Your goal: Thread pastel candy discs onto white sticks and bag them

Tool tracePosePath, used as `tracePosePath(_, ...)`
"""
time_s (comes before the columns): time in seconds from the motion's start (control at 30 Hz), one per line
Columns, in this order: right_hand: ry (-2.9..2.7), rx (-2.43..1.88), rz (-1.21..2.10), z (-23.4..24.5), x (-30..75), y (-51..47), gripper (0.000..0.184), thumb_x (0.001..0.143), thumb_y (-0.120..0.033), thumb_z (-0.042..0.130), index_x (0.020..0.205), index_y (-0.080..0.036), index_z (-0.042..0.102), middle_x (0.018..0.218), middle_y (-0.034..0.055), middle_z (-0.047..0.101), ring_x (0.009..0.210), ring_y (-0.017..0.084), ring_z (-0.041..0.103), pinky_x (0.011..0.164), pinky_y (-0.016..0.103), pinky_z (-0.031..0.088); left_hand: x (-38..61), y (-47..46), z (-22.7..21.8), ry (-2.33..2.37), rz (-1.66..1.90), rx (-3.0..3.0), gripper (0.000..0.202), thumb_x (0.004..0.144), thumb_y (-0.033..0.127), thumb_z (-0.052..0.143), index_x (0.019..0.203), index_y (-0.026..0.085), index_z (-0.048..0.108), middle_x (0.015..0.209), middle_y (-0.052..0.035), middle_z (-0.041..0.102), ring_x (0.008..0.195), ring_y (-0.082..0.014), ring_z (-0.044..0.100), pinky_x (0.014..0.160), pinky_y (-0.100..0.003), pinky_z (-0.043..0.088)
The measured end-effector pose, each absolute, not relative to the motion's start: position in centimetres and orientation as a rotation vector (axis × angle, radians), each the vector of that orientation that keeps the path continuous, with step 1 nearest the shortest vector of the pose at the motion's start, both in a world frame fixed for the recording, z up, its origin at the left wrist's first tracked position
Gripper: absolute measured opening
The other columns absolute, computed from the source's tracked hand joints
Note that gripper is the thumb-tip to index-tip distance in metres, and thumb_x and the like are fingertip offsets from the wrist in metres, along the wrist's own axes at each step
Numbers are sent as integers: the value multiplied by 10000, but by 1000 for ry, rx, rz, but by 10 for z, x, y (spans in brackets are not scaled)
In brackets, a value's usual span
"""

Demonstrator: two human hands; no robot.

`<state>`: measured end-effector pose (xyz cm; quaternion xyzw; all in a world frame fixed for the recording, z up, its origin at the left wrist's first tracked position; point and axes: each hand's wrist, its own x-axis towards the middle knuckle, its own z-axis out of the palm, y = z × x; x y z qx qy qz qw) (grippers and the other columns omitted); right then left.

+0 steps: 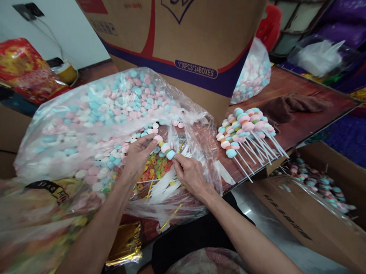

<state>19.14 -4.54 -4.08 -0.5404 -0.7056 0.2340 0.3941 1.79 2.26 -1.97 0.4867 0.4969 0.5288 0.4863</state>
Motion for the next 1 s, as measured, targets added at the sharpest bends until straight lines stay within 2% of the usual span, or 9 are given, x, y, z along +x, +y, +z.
tracePosePath(0.17,-1783,-1387,632,-38,192,-46,264,930,-252,446,674,-212,491,560,-54,364,499,103,304,553,257,237,22,20,-19,1270,1304,1268,277,782,421,733,936,193,764,874,-32,737,766,-141,631,708,-260,507)
tracePosePath(0.3,-1766,-1398,666,-36,192,-47,257,928,-246,437,673,-213,445,566,-60,322,501,101,279,553,257,225,28,16,-23,1349,1355,1367,260,802,380,702,960,183,765,908,-42,745,800,-157,653,739,-276,528)
tracePosePath(0.57,-1760,-1346,709,-34,191,-48,239,932,-226,407,694,-221,392,593,-59,321,514,104,291,559,259,235,33,20,-31,1403,1274,1531,246,824,279,638,996,167,774,995,-70,772,896,-197,699,833,-327,546)
tracePosePath(0.73,-1737,-1356,687,-36,191,-48,230,931,-225,405,701,-221,401,589,-60,325,506,103,297,552,259,235,33,16,-35,1398,1266,1495,268,825,308,645,1014,170,775,1032,-72,773,942,-215,700,899,-358,533)
tracePosePath(1.0,-1734,-1422,643,-33,189,-44,212,916,-210,385,712,-221,445,583,-49,372,524,114,347,565,262,258,40,10,-29,1399,1255,1662,270,835,344,631,998,189,782,989,-50,767,919,-201,687,876,-335,529)
